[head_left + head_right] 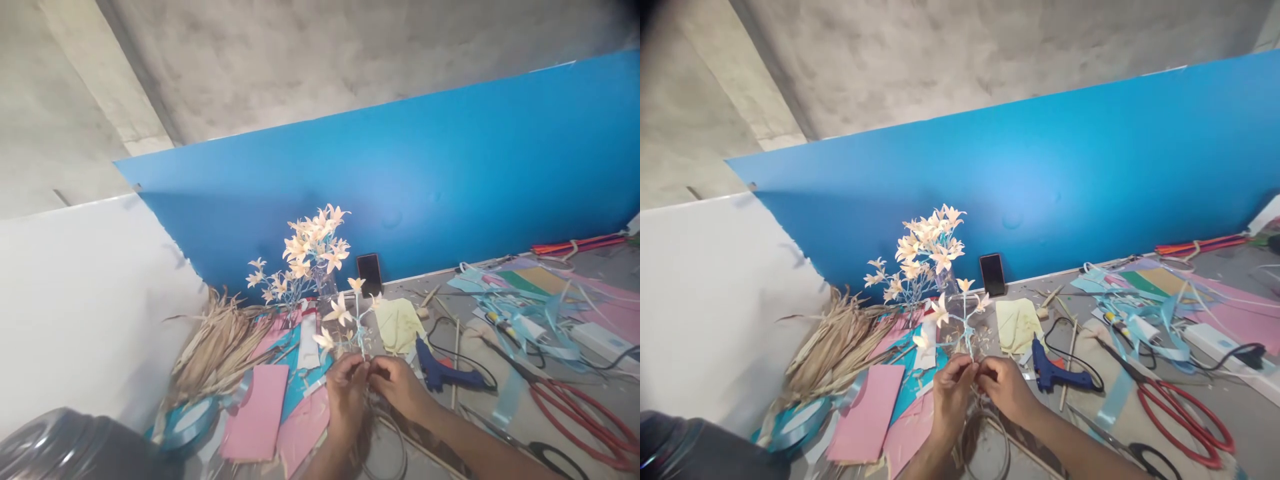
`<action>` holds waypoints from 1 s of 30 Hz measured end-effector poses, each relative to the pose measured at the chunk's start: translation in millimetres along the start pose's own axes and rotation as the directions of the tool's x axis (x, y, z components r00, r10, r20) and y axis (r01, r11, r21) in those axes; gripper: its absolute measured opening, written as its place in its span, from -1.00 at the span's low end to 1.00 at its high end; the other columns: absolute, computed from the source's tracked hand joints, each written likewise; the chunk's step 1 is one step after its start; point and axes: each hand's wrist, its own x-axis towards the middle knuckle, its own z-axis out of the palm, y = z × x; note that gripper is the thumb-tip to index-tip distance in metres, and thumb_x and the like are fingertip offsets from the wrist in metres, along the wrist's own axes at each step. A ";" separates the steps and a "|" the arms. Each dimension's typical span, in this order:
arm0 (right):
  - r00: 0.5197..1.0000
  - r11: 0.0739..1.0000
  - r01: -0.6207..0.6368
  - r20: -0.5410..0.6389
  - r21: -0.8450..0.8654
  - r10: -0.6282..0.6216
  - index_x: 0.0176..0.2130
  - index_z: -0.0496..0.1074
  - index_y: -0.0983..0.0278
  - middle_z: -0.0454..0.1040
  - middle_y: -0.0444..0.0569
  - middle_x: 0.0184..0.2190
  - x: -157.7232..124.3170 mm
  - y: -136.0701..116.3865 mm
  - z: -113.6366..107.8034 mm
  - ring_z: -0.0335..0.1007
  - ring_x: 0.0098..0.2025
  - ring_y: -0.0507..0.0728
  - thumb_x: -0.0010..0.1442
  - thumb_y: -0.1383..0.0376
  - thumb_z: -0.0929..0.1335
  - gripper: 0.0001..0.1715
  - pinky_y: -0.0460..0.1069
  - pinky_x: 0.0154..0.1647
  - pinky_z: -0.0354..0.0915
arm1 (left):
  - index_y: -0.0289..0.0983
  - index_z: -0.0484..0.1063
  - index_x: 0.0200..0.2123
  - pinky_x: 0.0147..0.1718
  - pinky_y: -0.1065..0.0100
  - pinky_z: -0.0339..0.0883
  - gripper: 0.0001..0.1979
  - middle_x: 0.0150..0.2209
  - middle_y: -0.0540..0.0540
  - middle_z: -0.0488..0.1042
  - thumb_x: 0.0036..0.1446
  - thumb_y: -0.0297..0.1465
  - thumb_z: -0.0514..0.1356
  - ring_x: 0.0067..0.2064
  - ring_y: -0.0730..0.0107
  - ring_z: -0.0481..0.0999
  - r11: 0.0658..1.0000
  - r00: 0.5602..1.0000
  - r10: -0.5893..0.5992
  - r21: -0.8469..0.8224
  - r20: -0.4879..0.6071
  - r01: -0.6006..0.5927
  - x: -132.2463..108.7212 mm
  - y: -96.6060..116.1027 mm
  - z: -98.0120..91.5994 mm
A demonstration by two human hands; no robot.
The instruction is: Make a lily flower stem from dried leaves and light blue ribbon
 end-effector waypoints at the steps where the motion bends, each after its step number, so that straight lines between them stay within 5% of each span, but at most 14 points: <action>1: 1.000 1.000 0.011 -0.011 -0.020 -0.011 -0.55 0.36 0.27 0.41 -0.12 -0.61 0.4 0.6 -2.0 0.30 -0.51 0.06 0.03 0.35 0.27 -0.84 -0.08 -0.46 0.15 | -0.29 0.55 -0.49 -0.27 0.30 0.36 -0.87 -0.45 -0.09 0.52 0.02 -0.37 0.26 -0.36 0.29 0.48 1.000 1.000 0.005 0.000 -0.003 -0.005 -0.3 0.1 -0.3; 5: 0.994 1.000 0.015 -0.106 0.019 -0.013 -0.37 0.46 0.29 0.41 -0.12 -0.55 4.4 -5.0 -16.3 0.31 -0.47 0.07 0.04 0.34 0.28 -0.84 -0.07 -0.43 0.19 | -0.29 0.58 -0.45 -0.26 0.31 0.34 -0.87 -0.45 -0.08 0.53 0.05 -0.37 0.26 -0.36 0.30 0.49 0.999 0.999 -0.039 0.006 0.024 0.038 -1.6 2.5 0.0; 10: 0.996 0.967 0.031 -0.087 0.254 -0.009 -0.09 0.46 0.32 0.45 -0.08 -0.42 14.4 -30.0 -31.7 0.28 -0.47 0.05 0.14 0.05 0.35 -0.54 -0.07 -0.46 0.19 | -0.30 0.60 -0.45 -0.32 0.34 0.33 -0.88 -0.51 -0.06 0.52 0.01 -0.37 0.29 -0.41 0.34 0.47 0.993 0.990 -0.115 -0.010 0.079 0.116 -4.2 6.3 4.6; 16: 0.994 0.978 0.072 -0.101 0.198 -0.052 -0.45 0.43 0.30 0.31 -0.19 -0.64 18.6 -42.2 -33.1 0.15 -0.61 -0.03 0.19 0.02 0.34 -0.58 -0.10 -0.55 0.11 | -0.32 0.60 -0.33 -0.37 0.35 0.35 -0.82 -0.46 -0.09 0.54 -0.02 -0.36 0.30 -0.43 0.36 0.47 0.986 0.979 -0.158 -0.036 0.131 0.164 -3.0 5.4 4.1; 19: 0.985 0.988 0.116 -0.140 0.102 -0.101 -0.51 0.38 0.28 0.25 -0.21 -0.71 16.4 -38.3 -31.4 0.15 -0.63 -0.02 0.24 0.01 0.31 -0.54 -0.10 -0.55 0.12 | -0.30 0.55 -0.14 -0.34 0.36 0.39 -0.69 -0.31 -0.12 0.57 0.02 -0.30 0.31 -0.34 0.34 0.52 0.995 0.996 -0.073 -0.061 0.051 0.076 4.6 11.5 -1.1; 25: 0.962 0.973 0.225 -0.148 -0.049 -0.229 -0.58 0.36 0.25 0.40 -0.11 -0.66 13.2 -27.4 -23.6 0.32 -0.58 0.04 0.28 0.01 0.28 -0.48 -0.09 -0.51 0.22 | -0.27 0.60 -0.37 -0.25 0.27 0.44 -0.80 -0.33 -0.13 0.63 0.08 -0.26 0.28 -0.31 0.23 0.59 0.985 0.988 0.120 0.132 -0.095 -0.107 10.4 27.0 -8.4; 30: 0.938 0.948 0.282 -0.168 -0.145 -0.304 -0.63 0.36 0.24 0.42 -0.07 -0.66 9.2 -26.9 -20.5 0.35 -0.56 0.06 0.29 0.04 0.29 -0.45 -0.07 -0.49 0.23 | -0.20 0.64 -0.33 -0.30 0.33 0.44 -0.86 -0.31 -0.15 0.65 0.11 -0.36 0.26 -0.29 0.21 0.61 0.905 0.945 0.319 0.318 -0.070 -0.282 1.8 30.3 -10.9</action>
